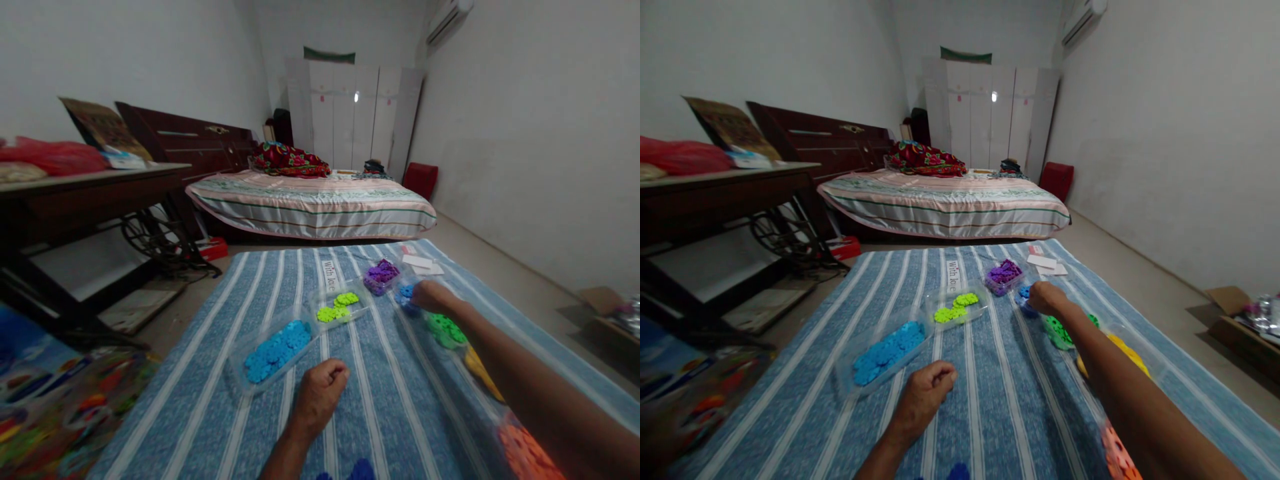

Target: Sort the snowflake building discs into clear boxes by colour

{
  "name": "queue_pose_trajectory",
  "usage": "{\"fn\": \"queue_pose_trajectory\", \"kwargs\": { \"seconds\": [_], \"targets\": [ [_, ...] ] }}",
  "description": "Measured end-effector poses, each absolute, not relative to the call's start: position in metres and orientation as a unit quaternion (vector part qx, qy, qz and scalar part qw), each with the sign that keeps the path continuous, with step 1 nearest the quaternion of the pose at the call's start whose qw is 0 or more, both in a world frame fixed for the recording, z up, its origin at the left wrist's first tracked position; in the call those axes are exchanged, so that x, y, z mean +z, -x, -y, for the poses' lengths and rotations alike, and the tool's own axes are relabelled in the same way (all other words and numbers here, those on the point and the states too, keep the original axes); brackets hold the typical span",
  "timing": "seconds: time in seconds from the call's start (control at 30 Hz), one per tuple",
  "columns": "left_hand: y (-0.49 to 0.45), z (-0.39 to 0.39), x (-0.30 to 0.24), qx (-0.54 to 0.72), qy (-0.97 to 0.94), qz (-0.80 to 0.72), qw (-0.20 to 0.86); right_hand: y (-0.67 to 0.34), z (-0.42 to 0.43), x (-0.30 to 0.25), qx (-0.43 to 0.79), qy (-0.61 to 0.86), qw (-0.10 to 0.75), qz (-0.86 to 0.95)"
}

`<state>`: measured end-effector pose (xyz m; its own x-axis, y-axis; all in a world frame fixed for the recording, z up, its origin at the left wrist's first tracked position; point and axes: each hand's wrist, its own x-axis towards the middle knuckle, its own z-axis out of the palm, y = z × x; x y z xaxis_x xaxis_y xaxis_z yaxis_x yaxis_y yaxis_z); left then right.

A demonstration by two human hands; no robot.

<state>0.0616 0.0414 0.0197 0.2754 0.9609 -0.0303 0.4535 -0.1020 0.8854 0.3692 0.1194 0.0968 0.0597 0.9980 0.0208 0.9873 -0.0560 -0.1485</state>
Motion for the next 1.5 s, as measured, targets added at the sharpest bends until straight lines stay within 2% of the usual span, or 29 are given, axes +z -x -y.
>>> {"fn": "queue_pose_trajectory", "kwargs": {
  "seconds": [0.13,0.23,0.3,0.4,0.5,0.63,1.27,1.5],
  "targets": [
    [-0.062,-0.041,0.019,0.301,-0.679,-0.522,0.419,-0.348,-0.087,0.104,0.045,0.71,0.039,0.702],
    [-0.063,-0.042,0.019,0.304,-0.68,-0.523,0.414,-0.313,-0.037,0.1,0.081,0.64,0.107,0.757],
    [-0.064,-0.041,0.02,0.308,-0.682,-0.52,0.412,-0.286,0.001,0.088,0.133,0.603,0.145,0.773],
    [-0.064,-0.041,0.02,0.316,-0.685,-0.513,0.41,-0.249,0.05,0.06,0.207,0.574,0.107,0.785],
    [-0.064,-0.041,0.02,0.319,-0.688,-0.511,0.404,-0.228,0.077,0.032,0.233,0.573,0.141,0.773],
    [-0.064,-0.041,0.017,0.324,-0.695,-0.504,0.398,-0.216,0.089,0.018,0.224,0.593,0.153,0.758],
    [-0.066,-0.039,0.02,0.335,-0.703,-0.492,0.39,-0.207,0.095,0.037,0.219,0.619,0.083,0.75],
    [-0.065,-0.041,0.018,0.343,-0.703,-0.484,0.392,-0.205,0.094,0.041,0.222,0.628,0.092,0.74]
  ]
}}
